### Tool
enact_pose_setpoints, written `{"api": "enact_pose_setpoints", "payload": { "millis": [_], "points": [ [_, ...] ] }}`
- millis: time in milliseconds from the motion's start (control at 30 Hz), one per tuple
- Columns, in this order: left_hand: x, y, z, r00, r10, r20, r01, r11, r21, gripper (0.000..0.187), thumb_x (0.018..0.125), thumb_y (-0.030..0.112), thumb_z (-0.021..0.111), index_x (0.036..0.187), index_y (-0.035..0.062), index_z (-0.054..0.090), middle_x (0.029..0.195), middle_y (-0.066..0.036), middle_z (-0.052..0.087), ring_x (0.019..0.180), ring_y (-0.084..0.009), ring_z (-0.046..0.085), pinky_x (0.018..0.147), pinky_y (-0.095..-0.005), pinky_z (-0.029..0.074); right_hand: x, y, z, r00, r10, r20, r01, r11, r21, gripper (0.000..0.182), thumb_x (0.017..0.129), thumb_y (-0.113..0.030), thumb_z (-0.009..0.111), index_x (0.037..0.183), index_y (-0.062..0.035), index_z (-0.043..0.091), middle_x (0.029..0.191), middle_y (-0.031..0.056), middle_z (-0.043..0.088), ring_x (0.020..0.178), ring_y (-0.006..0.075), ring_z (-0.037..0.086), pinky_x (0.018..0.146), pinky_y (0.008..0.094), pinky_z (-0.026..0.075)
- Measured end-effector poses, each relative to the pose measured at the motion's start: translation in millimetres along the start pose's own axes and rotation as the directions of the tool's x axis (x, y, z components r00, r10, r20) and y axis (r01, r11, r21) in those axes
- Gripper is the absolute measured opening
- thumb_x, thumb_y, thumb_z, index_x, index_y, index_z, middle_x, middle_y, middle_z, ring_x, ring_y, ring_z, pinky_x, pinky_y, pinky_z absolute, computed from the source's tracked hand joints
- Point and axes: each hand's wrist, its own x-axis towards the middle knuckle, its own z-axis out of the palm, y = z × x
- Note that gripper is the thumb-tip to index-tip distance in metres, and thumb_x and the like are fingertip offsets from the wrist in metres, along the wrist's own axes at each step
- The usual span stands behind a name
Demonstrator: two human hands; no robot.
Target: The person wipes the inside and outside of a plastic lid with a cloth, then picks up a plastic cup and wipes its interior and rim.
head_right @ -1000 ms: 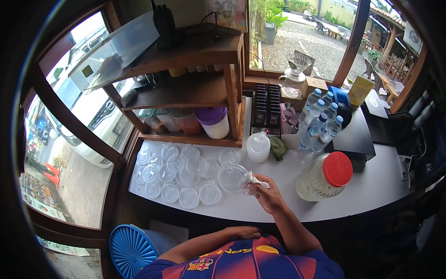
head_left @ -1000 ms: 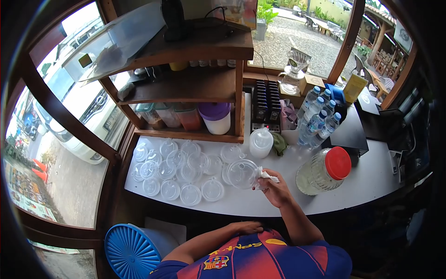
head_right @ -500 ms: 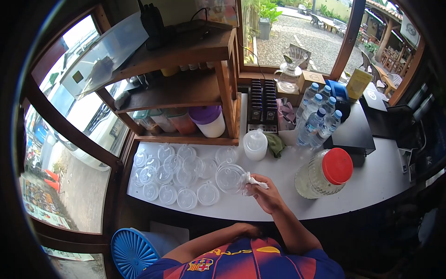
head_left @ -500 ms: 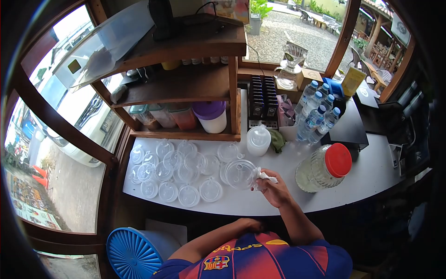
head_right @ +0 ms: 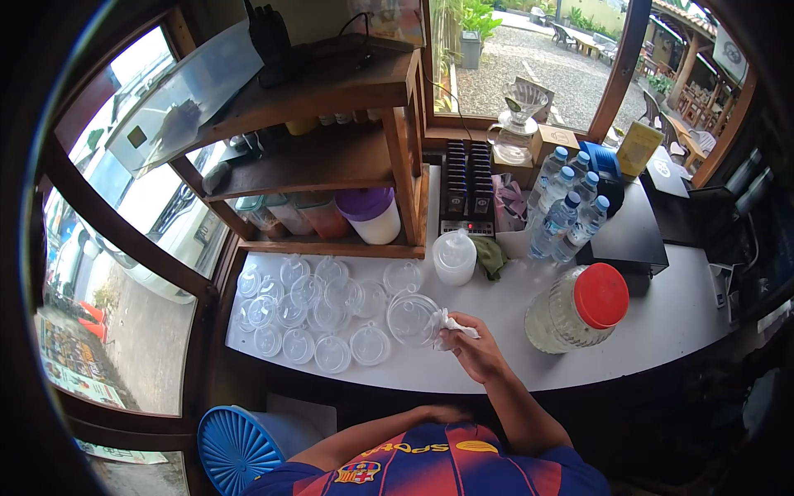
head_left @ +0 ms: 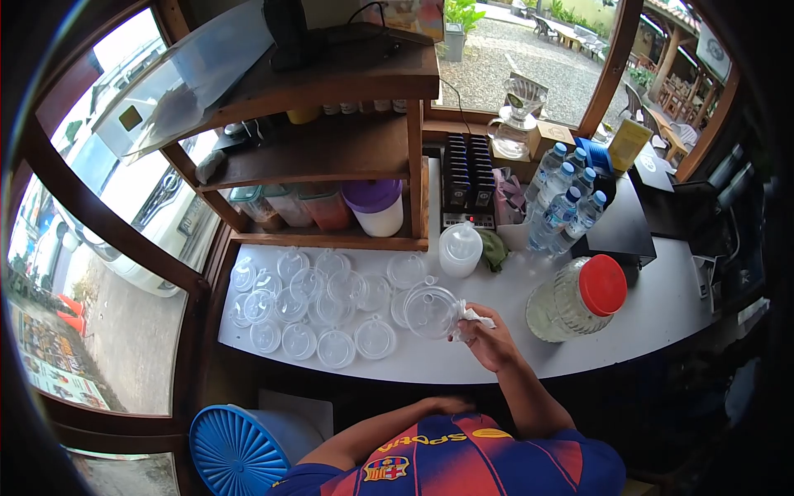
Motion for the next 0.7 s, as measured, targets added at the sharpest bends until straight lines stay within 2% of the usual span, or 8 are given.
{"api": "enact_pose_setpoints", "payload": {
  "millis": [100,233,333,367,467,500,533,700],
  "points": [
    [-8,37,-12,0.998,0.04,0.043,-0.037,0.998,-0.051,0.036,0.099,0.026,0.041,0.107,-0.0032,0.06,0.104,-0.025,0.061,0.099,-0.0336,0.06,0.09,-0.0417,0.045,0,4,-7,1.0,-0.013,-0.008,0.013,1.0,0.002,0.026,0.088,-0.006,0.064,0.113,-0.0013,0.063,0.102,0.0024,0.065,0.095,0.0117,0.061,0.084,0.0263,0.046],
    [-19,79,-22,0.998,0.039,0.049,-0.036,0.996,-0.076,0.036,0.098,0.025,0.039,0.098,-0.0038,0.06,0.095,-0.023,0.063,0.092,-0.0367,0.06,0.087,-0.0422,0.045,2,5,-9,0.997,-0.042,-0.057,0.041,0.999,-0.018,0.026,0.085,-0.008,0.065,0.109,0.0022,0.061,0.1,0.0084,0.064,0.09,0.0193,0.062,0.08,0.0346,0.051],
    [-2,37,-6,0.995,0.104,-0.011,-0.103,0.992,0.076,0.036,0.097,0.027,0.042,0.103,-0.0032,0.061,0.098,-0.025,0.063,0.093,-0.0355,0.062,0.086,-0.0433,0.046,-4,5,-9,0.996,-0.052,-0.073,0.053,0.999,0.003,0.026,0.086,-0.008,0.064,0.11,0.0023,0.061,0.1,0.0084,0.064,0.09,0.0193,0.062,0.08,0.0345,0.051],
    [1,29,-4,1.0,0.019,0.012,-0.019,0.999,0.034,0.038,0.099,0.027,0.041,0.111,-0.0024,0.061,0.112,-0.026,0.062,0.106,-0.0374,0.059,0.093,-0.0447,0.045,-4,4,-8,0.996,-0.057,-0.073,0.057,0.998,0.0,0.027,0.086,-0.008,0.064,0.11,0.0024,0.061,0.1,0.0085,0.064,0.09,0.0193,0.063,0.08,0.0343,0.051],
    [-11,70,-21,0.958,-0.286,0.006,0.284,0.953,0.108,0.044,0.1,0.031,0.04,0.126,-0.0012,0.057,0.129,-0.026,0.056,0.119,-0.0382,0.054,0.102,-0.0439,0.041,-7,7,-10,0.997,-0.054,-0.061,0.053,0.998,-0.015,0.028,0.085,-0.007,0.064,0.111,0.0026,0.061,0.099,0.0086,0.064,0.09,0.0191,0.063,0.08,0.0338,0.051],
    [-6,58,-21,0.955,-0.294,0.034,0.288,0.949,0.127,0.05,0.1,0.037,0.042,0.134,0.0012,0.053,0.136,-0.025,0.052,0.126,-0.0377,0.05,0.106,-0.0434,0.038,-8,9,-11,0.997,-0.05,-0.054,0.049,0.999,-0.019,0.028,0.085,-0.007,0.064,0.111,0.0027,0.061,0.098,0.0086,0.065,0.09,0.0191,0.063,0.081,0.0336,0.051],
    [-3,50,-20,0.962,-0.274,0.019,0.27,0.956,0.118,0.053,0.099,0.04,0.042,0.135,0.0024,0.052,0.135,-0.024,0.053,0.124,-0.0374,0.052,0.103,-0.043,0.041,-9,10,-12,0.998,-0.046,-0.052,0.045,0.999,-0.021,0.028,0.085,-0.007,0.064,0.111,0.0027,0.061,0.098,0.0087,0.065,0.09,0.019,0.063,0.081,0.0335,0.051],
    [-4,28,-19,0.968,-0.25,0.001,0.25,0.966,0.067,0.052,0.099,0.04,0.043,0.134,0.0021,0.053,0.134,-0.024,0.054,0.122,-0.0368,0.053,0.101,-0.0424,0.042,-11,6,-4,0.998,-0.031,-0.051,0.027,0.998,-0.06,0.03,0.085,-0.007,0.063,0.113,0.0028,0.061,0.099,0.009,0.065,0.09,0.0191,0.063,0.081,0.033,0.05]
  ]
}}
